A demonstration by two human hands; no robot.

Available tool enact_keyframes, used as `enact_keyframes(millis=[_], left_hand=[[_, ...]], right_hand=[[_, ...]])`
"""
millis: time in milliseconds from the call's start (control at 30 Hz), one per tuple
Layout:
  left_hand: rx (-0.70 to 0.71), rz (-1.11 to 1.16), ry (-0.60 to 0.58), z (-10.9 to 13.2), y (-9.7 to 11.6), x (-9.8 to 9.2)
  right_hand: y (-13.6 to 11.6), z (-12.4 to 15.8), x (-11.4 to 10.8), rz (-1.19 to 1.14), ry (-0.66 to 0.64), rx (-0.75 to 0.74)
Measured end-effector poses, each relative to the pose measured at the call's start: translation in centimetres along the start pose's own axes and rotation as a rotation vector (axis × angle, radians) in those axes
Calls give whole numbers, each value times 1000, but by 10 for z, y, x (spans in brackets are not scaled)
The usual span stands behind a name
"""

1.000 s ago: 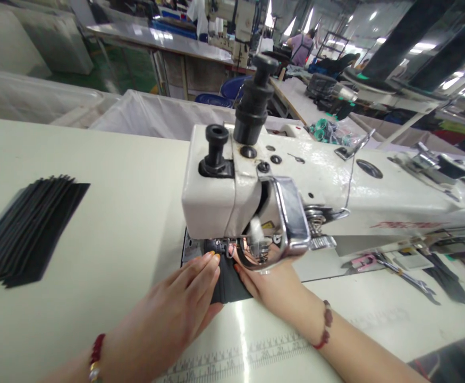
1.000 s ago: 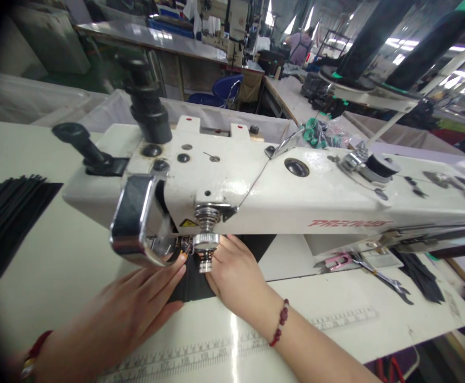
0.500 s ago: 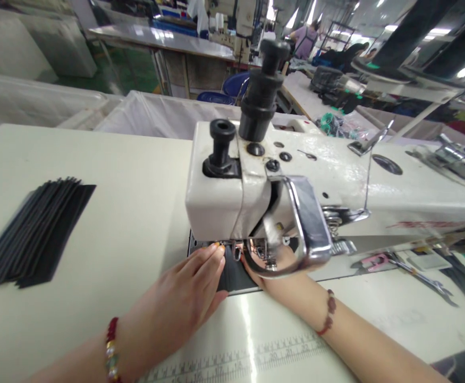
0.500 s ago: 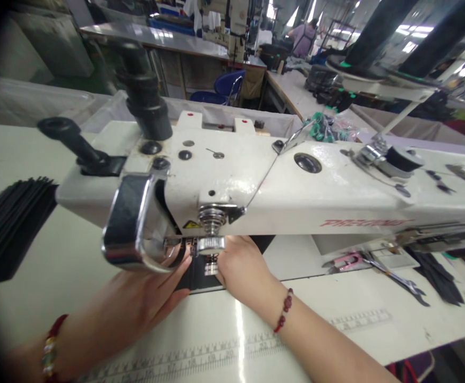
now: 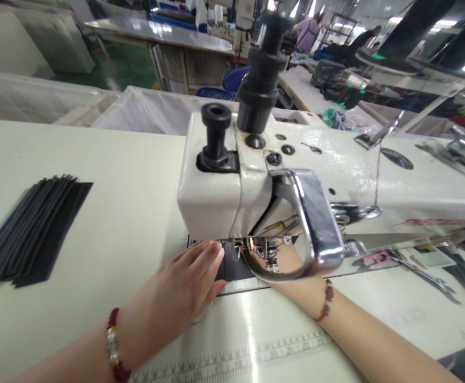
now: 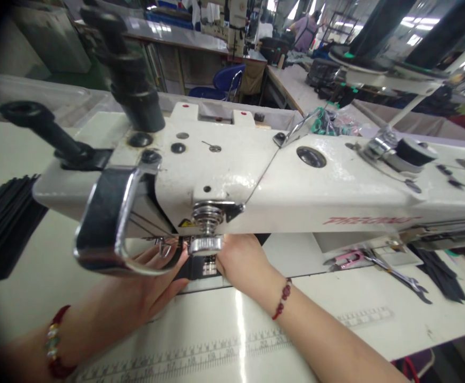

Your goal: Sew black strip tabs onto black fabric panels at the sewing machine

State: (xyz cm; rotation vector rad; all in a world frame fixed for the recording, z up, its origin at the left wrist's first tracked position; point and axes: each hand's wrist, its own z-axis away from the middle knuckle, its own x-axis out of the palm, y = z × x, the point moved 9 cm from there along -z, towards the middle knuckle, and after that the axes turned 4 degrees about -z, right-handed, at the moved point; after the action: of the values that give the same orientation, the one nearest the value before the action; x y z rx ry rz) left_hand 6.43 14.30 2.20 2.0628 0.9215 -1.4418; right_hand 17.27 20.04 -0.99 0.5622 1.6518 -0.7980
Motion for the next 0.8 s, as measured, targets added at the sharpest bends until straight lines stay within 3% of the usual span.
enact_keyframes(millis=[267, 367, 533, 800], left_hand=[[5, 62, -47, -1, -6, -1], [33, 146, -82, 5, -8, -6], [100, 171, -27, 12, -4, -19], [126, 62, -15, 18, 0, -8]], right_hand=[[-10, -1, -15, 16, -15, -38], [-12, 0, -22, 49, 50, -32], [-12, -3, -25, 31, 92, -37], [-5, -3, -33, 45, 75, 3]])
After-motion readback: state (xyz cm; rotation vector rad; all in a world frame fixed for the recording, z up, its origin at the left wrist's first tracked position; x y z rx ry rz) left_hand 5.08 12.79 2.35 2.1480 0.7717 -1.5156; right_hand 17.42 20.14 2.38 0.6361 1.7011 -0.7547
